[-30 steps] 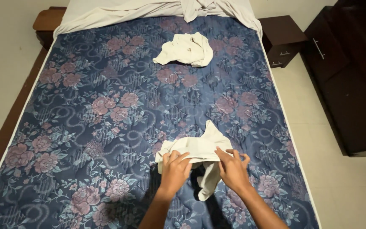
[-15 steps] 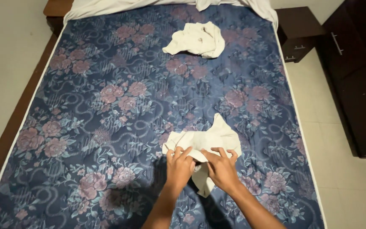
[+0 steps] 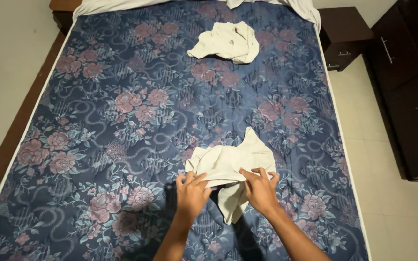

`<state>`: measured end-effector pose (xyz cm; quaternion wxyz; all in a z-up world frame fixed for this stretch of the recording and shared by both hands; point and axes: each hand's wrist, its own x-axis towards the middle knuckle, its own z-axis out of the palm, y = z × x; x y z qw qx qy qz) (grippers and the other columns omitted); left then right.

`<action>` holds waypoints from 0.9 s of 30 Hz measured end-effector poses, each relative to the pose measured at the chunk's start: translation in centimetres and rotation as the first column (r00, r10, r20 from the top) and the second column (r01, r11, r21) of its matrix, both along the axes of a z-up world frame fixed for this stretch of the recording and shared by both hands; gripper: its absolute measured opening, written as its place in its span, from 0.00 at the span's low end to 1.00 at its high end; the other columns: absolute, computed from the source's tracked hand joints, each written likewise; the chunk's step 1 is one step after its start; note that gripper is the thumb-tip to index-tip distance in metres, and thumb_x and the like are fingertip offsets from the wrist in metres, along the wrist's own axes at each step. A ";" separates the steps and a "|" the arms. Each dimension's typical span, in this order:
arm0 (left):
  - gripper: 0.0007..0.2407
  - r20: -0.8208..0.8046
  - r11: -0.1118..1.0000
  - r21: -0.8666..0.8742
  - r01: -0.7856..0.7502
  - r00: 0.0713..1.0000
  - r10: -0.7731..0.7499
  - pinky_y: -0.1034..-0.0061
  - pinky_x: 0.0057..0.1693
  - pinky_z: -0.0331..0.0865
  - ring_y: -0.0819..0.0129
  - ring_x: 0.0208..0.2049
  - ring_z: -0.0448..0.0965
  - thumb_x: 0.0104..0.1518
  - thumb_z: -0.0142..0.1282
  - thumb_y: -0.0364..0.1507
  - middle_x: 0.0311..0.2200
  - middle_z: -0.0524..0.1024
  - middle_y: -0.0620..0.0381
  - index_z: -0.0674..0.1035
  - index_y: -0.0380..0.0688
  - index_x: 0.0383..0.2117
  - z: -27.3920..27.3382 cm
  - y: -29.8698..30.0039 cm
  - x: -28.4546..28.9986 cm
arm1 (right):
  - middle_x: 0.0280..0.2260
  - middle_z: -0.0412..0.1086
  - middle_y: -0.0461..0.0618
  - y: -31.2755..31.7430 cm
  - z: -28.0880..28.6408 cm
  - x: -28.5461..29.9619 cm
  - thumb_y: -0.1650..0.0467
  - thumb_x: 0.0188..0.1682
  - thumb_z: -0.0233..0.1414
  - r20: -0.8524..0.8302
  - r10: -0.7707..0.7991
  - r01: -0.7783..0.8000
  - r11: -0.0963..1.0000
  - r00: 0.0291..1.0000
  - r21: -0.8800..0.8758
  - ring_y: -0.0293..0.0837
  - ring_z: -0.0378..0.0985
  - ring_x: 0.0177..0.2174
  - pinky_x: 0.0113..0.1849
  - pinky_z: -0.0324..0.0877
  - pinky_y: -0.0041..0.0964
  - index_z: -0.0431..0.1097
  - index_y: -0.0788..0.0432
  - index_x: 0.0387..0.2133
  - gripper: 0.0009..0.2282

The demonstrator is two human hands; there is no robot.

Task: The person folds a white sheet on a bed, then moves it to a chair. They then fold a white towel on the bed. The person uses their hands to smooth and fold the items.

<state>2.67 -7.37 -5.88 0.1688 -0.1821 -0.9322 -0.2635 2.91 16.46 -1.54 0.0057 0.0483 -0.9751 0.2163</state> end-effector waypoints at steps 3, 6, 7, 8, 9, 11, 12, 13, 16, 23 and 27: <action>0.05 -0.035 0.999 0.011 -0.033 0.999 0.033 0.53 0.54 0.59 0.60 0.44 0.76 0.45 0.64 0.29 0.42 0.83 0.60 0.84 0.45 0.26 -0.3 -0.6 0.0 | 0.41 0.79 0.44 -0.2 -0.9 -0.1 0.73 0.46 0.54 -0.025 0.016 -0.015 1.000 1.000 0.012 0.44 0.70 0.52 0.55 0.48 0.60 0.75 0.49 0.50 0.17; 0.05 -0.038 0.999 0.050 -0.002 0.999 0.004 0.53 0.55 0.60 0.59 0.45 0.76 0.47 0.63 0.29 0.40 0.83 0.58 0.85 0.44 0.27 0.8 -0.3 0.1 | 0.50 0.75 0.45 -1.2 -0.7 -0.1 0.72 0.40 0.57 -0.095 0.041 -0.038 0.999 0.995 0.033 0.48 0.68 0.53 0.52 0.49 0.62 0.73 0.52 0.51 0.21; 0.05 -0.035 0.999 0.048 -0.007 0.999 0.009 0.53 0.55 0.60 0.59 0.45 0.76 0.47 0.63 0.29 0.40 0.83 0.58 0.85 0.44 0.27 0.9 -0.1 0.2 | 0.50 0.75 0.45 -2.0 0.6 0.0 0.72 0.40 0.57 -0.092 0.046 -0.043 0.999 0.995 0.031 0.48 0.68 0.53 0.52 0.49 0.62 0.73 0.52 0.51 0.21; 0.05 -0.067 0.997 0.074 0.032 0.997 -0.027 0.55 0.54 0.60 0.59 0.45 0.76 0.49 0.63 0.29 0.42 0.83 0.58 0.84 0.44 0.28 1.0 0.2 0.4 | 0.53 0.72 0.51 -2.9 1.8 0.2 0.69 0.36 0.61 -0.107 0.100 -0.101 0.995 0.989 -0.010 0.54 0.65 0.53 0.51 0.48 0.67 0.70 0.56 0.55 0.28; 0.05 -0.104 0.992 0.100 0.073 0.993 -0.063 0.57 0.53 0.61 0.59 0.46 0.75 0.51 0.62 0.29 0.44 0.83 0.58 0.84 0.43 0.30 1.1 0.6 0.4 | 0.56 0.69 0.56 -3.6 3.1 0.2 0.65 0.31 0.65 -0.127 0.151 -0.158 0.986 0.980 -0.048 0.60 0.62 0.54 0.50 0.47 0.71 0.67 0.59 0.59 0.36; 0.04 -0.100 0.992 0.080 0.094 0.991 -0.086 0.57 0.54 0.61 0.59 0.46 0.75 0.51 0.63 0.30 0.43 0.83 0.57 0.84 0.43 0.27 1.3 1.2 0.8 | 0.55 0.71 0.54 -4.7 2.4 0.4 0.68 0.34 0.62 -0.129 0.197 -0.201 0.979 0.972 -0.024 0.58 0.63 0.55 0.50 0.48 0.69 0.66 0.58 0.58 0.32; 0.05 -0.095 0.991 0.059 0.118 0.989 -0.112 0.56 0.55 0.61 0.59 0.46 0.75 0.52 0.64 0.30 0.43 0.82 0.56 0.83 0.42 0.25 1.4 1.5 1.1 | 0.53 0.73 0.52 -5.2 2.1 0.6 0.70 0.37 0.59 -0.129 0.239 -0.241 0.971 0.962 -0.001 0.57 0.65 0.55 0.49 0.49 0.67 0.66 0.58 0.57 0.29; 0.05 -0.095 0.992 0.059 0.115 0.989 -0.109 0.56 0.55 0.61 0.59 0.46 0.75 0.52 0.64 0.30 0.43 0.82 0.56 0.83 0.42 0.25 1.1 1.4 1.2 | 0.53 0.73 0.52 -5.3 1.2 0.6 0.70 0.37 0.59 -0.128 0.241 -0.243 0.970 0.962 -0.001 0.57 0.65 0.55 0.49 0.49 0.67 0.66 0.58 0.57 0.29; 0.05 -0.150 0.996 0.068 0.053 0.988 -0.042 0.56 0.53 0.61 0.58 0.46 0.75 0.48 0.64 0.30 0.43 0.83 0.59 0.83 0.43 0.24 0.1 1.1 1.2 | 0.46 0.76 0.47 -5.4 -0.3 0.5 0.72 0.42 0.57 -0.020 0.212 -0.211 0.976 0.977 0.047 0.49 0.68 0.54 0.54 0.50 0.64 0.69 0.52 0.55 0.23; 0.06 -0.097 0.982 0.129 -0.140 0.983 0.154 0.56 0.51 0.59 0.59 0.44 0.75 0.42 0.66 0.29 0.45 0.83 0.60 0.84 0.42 0.23 -0.9 -0.6 2.4 | 0.44 0.78 0.47 -6.2 1.0 0.8 0.74 0.44 0.55 -0.107 0.235 -0.235 0.972 0.966 0.019 0.49 0.71 0.51 0.52 0.51 0.63 0.71 0.53 0.53 0.21; 0.02 -0.059 0.975 0.200 -0.095 0.992 0.109 0.58 0.52 0.60 0.63 0.45 0.77 0.46 0.65 0.26 0.44 0.83 0.61 0.84 0.43 0.24 -0.6 -1.0 2.7 | 0.45 0.78 0.45 -5.6 -0.4 0.6 0.75 0.43 0.56 -0.057 0.204 -0.201 0.978 0.977 0.056 0.47 0.71 0.52 0.54 0.52 0.61 0.71 0.52 0.53 0.21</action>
